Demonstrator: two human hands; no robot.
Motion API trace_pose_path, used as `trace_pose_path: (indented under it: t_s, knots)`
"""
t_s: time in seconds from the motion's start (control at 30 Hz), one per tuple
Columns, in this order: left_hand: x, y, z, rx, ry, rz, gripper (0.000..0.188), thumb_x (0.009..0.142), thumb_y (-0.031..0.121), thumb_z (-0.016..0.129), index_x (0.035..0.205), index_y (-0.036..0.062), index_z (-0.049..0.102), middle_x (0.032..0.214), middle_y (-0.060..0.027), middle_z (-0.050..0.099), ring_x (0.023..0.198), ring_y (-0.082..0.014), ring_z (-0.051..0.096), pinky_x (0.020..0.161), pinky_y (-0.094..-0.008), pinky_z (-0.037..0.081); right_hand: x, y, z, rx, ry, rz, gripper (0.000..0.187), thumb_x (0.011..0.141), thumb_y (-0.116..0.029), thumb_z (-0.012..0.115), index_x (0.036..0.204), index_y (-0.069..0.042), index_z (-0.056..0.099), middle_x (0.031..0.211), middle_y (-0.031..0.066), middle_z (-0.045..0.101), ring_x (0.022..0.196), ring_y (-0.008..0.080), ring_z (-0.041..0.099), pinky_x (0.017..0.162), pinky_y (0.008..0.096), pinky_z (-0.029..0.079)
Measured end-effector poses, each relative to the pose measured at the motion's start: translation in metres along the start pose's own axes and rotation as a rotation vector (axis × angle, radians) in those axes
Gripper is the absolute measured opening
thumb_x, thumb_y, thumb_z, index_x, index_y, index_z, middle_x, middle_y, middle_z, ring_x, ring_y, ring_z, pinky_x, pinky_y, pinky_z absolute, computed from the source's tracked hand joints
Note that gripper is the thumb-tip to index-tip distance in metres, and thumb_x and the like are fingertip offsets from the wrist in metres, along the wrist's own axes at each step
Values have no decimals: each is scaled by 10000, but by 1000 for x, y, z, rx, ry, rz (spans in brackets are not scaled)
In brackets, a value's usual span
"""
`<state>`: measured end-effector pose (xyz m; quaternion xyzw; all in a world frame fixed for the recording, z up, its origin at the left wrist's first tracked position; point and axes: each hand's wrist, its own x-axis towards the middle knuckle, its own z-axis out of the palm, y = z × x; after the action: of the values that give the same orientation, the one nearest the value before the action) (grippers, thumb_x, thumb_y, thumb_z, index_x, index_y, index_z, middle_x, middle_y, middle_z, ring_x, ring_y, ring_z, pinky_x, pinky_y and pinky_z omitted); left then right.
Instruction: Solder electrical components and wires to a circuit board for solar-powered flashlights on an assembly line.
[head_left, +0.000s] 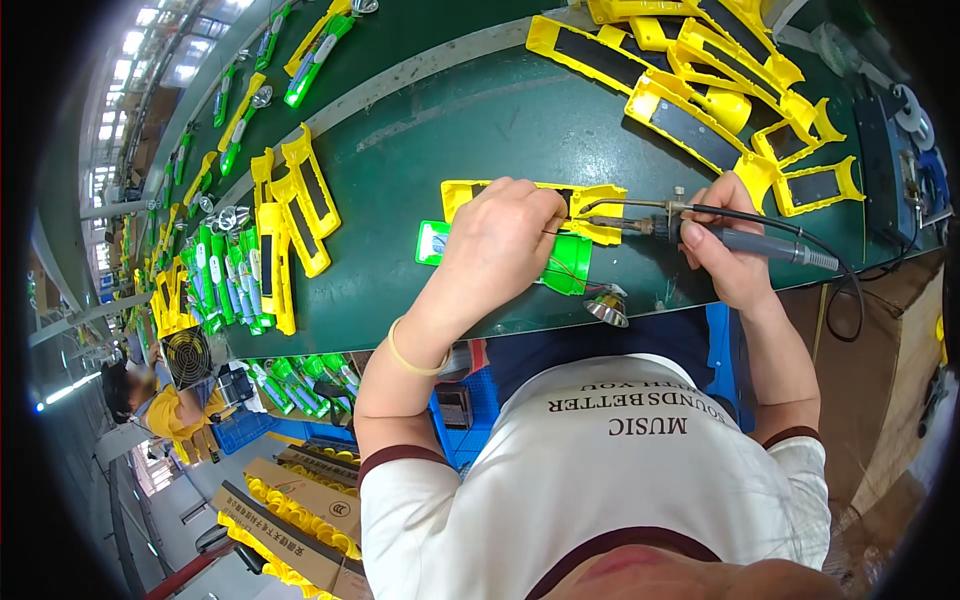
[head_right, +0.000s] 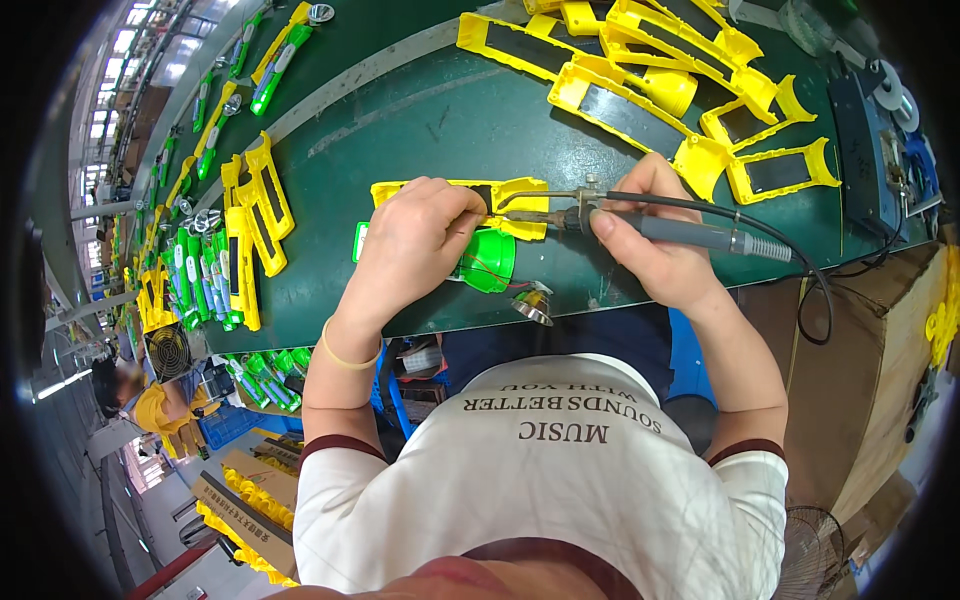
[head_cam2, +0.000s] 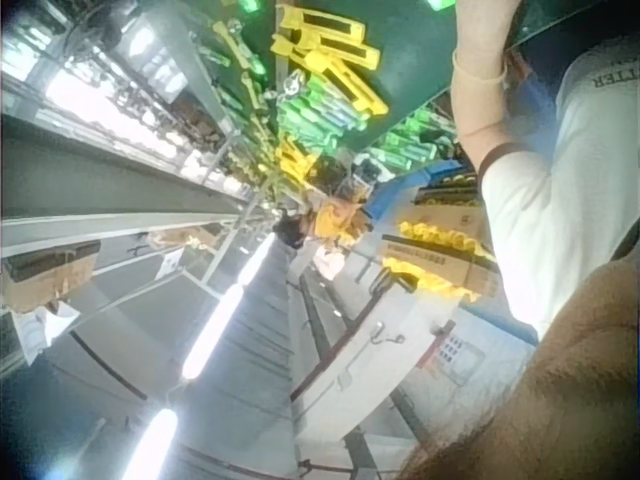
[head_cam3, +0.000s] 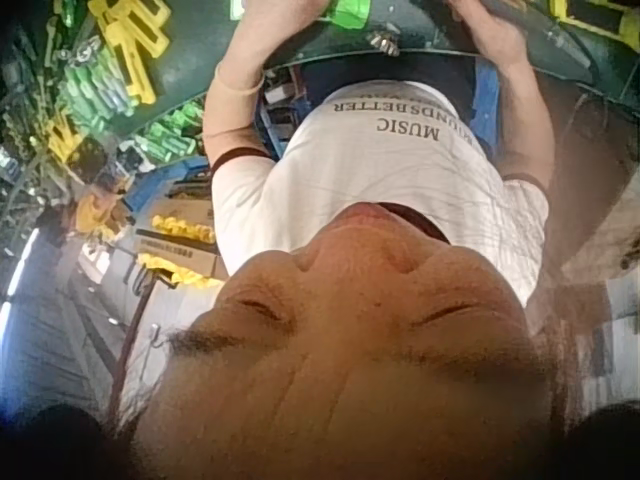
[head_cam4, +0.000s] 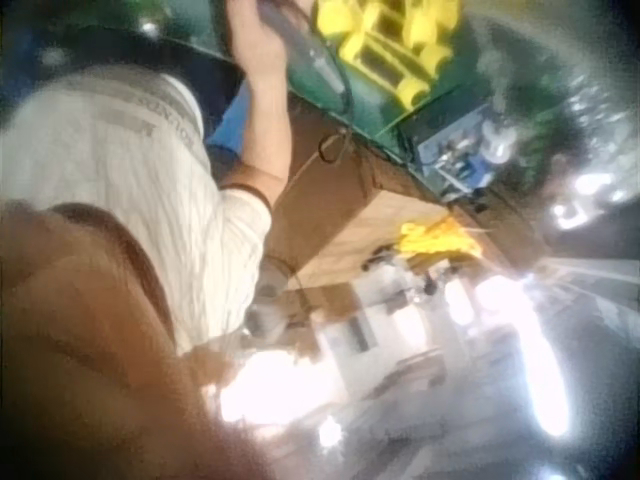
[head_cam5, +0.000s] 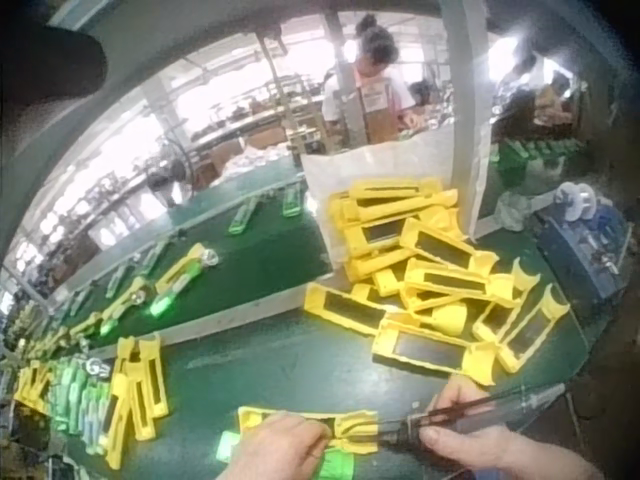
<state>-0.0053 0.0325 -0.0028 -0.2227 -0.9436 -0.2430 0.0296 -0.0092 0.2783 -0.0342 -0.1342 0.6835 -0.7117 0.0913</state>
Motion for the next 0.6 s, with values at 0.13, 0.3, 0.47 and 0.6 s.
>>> trace_pose_path:
  t_s: [0.13,0.3,0.47,0.6]
  knots:
    - [2,0,-1,29,-49,-25,38,748,81,588,755,46,598,681,-101,562,688,-281,548,618,-387,446,10,-4,-2,-54,-52,38,244,792,-158,643,804,-60,420,721,-15,442,665,54,384,585,213,336]
    - [7,5,-2,109,-103,-42,38,722,75,579,738,45,596,684,-116,564,695,-290,556,628,-398,451,23,-10,-3,-117,-105,48,257,782,-167,646,793,-60,412,708,-14,423,656,56,368,577,218,326]
    - [11,9,0,138,-102,-42,40,717,68,568,727,35,589,676,-122,558,686,-297,552,630,-403,450,34,-18,-2,-230,-173,72,282,773,-185,656,790,-56,406,690,-5,432,637,60,376,548,234,331]
    - [12,9,-1,153,-126,-42,42,715,62,560,716,26,581,672,-130,553,682,-304,548,633,-407,450,36,-25,4,-323,-166,15,272,770,-180,656,789,-58,414,677,-1,437,628,59,375,541,238,335]
